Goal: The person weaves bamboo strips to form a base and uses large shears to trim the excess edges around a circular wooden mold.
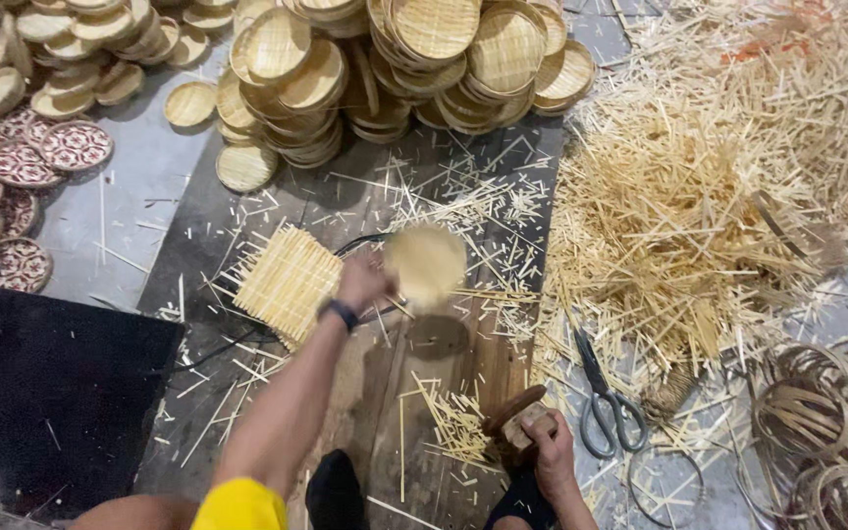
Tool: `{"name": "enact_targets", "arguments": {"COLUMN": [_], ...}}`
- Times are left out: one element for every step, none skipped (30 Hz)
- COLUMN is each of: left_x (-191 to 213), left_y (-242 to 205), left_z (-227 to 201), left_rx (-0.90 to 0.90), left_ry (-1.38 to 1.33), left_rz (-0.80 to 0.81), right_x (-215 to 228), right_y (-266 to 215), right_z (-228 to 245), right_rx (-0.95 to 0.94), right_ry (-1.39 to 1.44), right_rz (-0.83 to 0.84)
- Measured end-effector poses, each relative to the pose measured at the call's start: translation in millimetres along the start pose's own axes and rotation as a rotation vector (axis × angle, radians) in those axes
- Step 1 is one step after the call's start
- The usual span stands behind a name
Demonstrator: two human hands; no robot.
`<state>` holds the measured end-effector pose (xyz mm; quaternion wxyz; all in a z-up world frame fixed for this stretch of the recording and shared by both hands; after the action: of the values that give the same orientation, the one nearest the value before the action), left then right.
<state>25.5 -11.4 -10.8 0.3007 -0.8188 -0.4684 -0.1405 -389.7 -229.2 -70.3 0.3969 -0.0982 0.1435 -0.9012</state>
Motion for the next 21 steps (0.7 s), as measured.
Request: {"name": "enact_targets", "arguments": {"left_x": [30.7, 68.1, 96.8, 129.2, 144.8, 154.0, 157.7, 150.3, 134.5, 116.6, 92.3, 63.5, 27.0, -18.6, -40.8, -72.9, -98.6, -121.0, -149.3, -172.0, -192.4], "left_y": [11.9, 23.5, 31.7, 30.5, 36.5, 33.4, 31.4, 24.4, 15.4, 8.9, 2.1, -3.5, -20.4, -28.9, -58.9, -84.6, -107.6, -132.2, -147.9, -157.8, -164.7], "left_z": [-41.6, -79.4, -120.2, -155.4, -196.0, -219.4, -240.6, -252.2, -252.9, -247.1, -237.2, -221.6, -197.0, -177.0, -132.5, -100.4, -73.3, -37.6, -15.2, 9.0, 32.4], "left_rx": [-0.067, 0.004, -0.03, -0.12, -0.264, -0.196, -0.128, -0.136, -0.144, -0.152, -0.243, -0.275, -0.342, -0.275, -0.033, 0.098, 0.107, 0.343, 0.407, 0.468, 0.53], "left_ry": [-0.49, -0.518, -0.833, -0.337, -1.048, -1.068, -1.084, -0.961, -0.838, -0.714, -0.632, -0.413, -0.405, 0.534, -0.101, 0.07, 0.14, 0.079, -0.134, -0.111, -0.085], "left_rz": [-0.127, -0.227, -0.236, -0.283, -0.117, -0.118, -0.116, -0.062, -0.009, 0.042, 0.119, 0.144, 0.283, 0.287, 0.371, 0.492, 0.458, 0.548, 0.63, 0.637, 0.644], "right_x": [-0.5, 0.3, 0.6, -0.9, -0.6, 0.3, 0.8, 1.7, 1.3, -0.8, -2.7, -5.3, -8.1, -11.5, -14.9, -19.3, -23.9, -27.5, -30.1, -32.5, -36.0], "right_y": [1.5, 2.2, 3.2, 4.7, 5.3, 6.6, 8.1, 9.9, 11.4, 11.9, 11.0, 9.5, 7.6, 5.9, 4.1, 1.0, -1.7, -3.5, -3.3, -2.5, -3.6], "right_z": [1.5, 2.7, 2.7, -0.1, -3.9, -8.2, -10.8, -12.9, -14.8, -18.1, -19.2, -18.3, -14.9, -9.3, -1.2, 7.5, 17.5, 28.1, 38.2, 46.3, 50.5], "right_rx": [0.016, 0.032, 0.046, 0.024, 0.001, -0.022, 0.014, 0.051, 0.088, 0.054, 0.019, -0.016, -0.033, -0.049, -0.065, -0.105, -0.144, -0.183, -0.224, -0.264, -0.305], "right_ry": [-0.052, -0.103, -0.155, -0.137, -0.123, -0.11, -0.167, -0.224, -0.281, -0.225, -0.172, -0.119, -0.05, 0.019, 0.086, 0.157, 0.226, 0.296, 0.316, 0.336, 0.357], "right_rz": [-0.004, -0.008, -0.013, -0.01, -0.005, 0.0, -0.014, -0.029, -0.042, -0.031, -0.018, -0.005, 0.022, 0.049, 0.076, 0.108, 0.14, 0.172, 0.213, 0.254, 0.294]}}
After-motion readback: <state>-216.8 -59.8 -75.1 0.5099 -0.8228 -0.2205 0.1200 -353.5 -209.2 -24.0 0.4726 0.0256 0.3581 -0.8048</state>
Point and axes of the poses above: each hand's wrist, its own y-axis towards the middle knuckle, its own x-axis out of the back of the hand, z = x × y, the point moved 3 cm from there along y, towards the middle knuckle, and after that the axes turned 2 degrees about y, right-handed, at the moved point
